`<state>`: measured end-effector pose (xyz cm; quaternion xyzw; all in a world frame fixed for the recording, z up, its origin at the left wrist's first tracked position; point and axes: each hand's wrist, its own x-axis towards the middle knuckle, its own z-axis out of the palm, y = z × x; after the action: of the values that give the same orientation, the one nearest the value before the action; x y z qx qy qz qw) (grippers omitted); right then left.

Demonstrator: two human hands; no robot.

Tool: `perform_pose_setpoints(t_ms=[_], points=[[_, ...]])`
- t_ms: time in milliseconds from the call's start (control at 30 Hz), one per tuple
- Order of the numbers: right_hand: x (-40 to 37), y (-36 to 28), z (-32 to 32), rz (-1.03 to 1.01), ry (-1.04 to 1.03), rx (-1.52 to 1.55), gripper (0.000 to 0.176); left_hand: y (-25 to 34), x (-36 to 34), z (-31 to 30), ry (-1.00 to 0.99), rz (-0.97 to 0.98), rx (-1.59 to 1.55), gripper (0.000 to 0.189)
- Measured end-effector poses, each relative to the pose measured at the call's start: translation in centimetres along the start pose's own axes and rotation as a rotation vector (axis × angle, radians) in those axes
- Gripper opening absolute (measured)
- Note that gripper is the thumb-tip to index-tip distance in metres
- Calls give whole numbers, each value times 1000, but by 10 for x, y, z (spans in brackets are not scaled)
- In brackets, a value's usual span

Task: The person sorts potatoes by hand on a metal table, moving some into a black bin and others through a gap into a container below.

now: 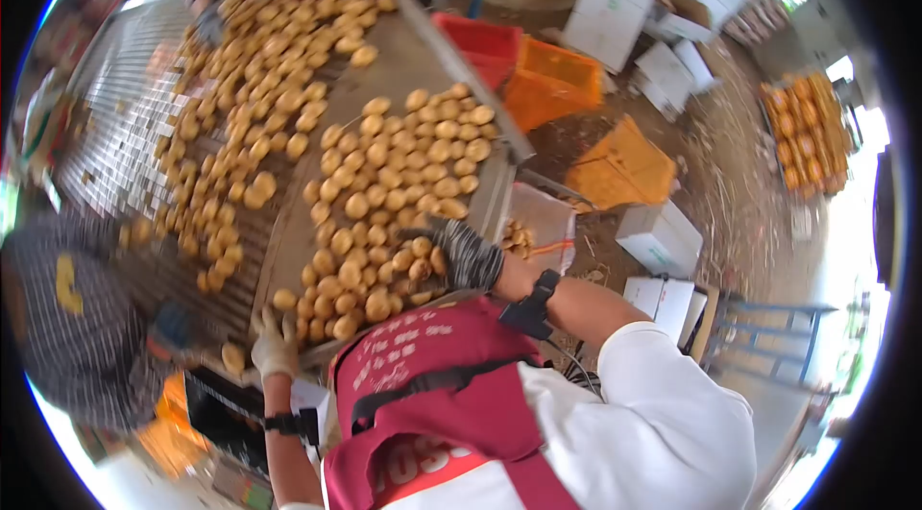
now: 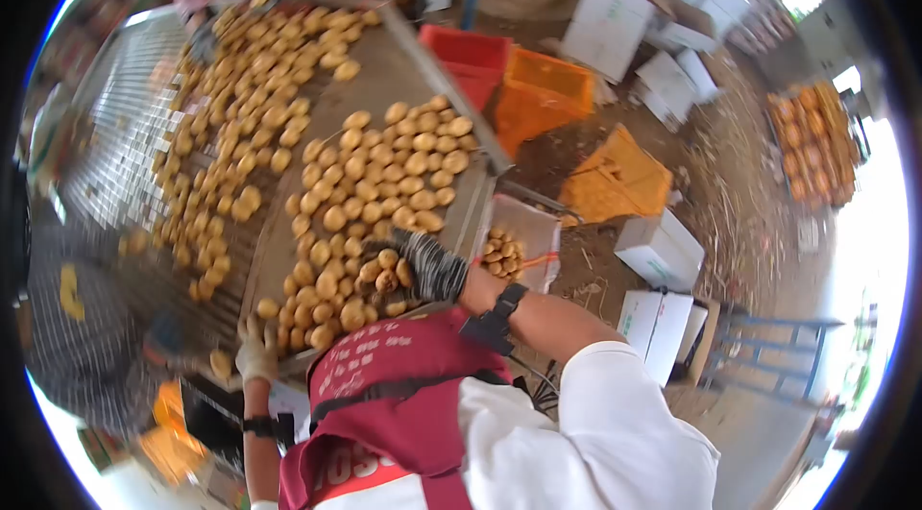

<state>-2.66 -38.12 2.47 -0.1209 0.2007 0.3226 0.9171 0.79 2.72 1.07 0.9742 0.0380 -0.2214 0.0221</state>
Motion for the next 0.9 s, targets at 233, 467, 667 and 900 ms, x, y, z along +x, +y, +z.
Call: perform_pose_setpoints(t_ms=[233, 467, 667, 900], points=[[-77, -27, -29, -291, 223, 29, 50, 22, 57, 35, -486, -109, -929, 71], [-197, -125, -130, -723, 285, 506, 41, 1, 74, 68, -100, 154, -1282, 70], [-264, -178, -167, -1087, 536, 445, 53, 23, -13, 19, 374, 111, -1040, 56], [-240, -182, -152, -1001, 487, 401, 64, -16, 4, 67, 409, -50, -597, 51]])
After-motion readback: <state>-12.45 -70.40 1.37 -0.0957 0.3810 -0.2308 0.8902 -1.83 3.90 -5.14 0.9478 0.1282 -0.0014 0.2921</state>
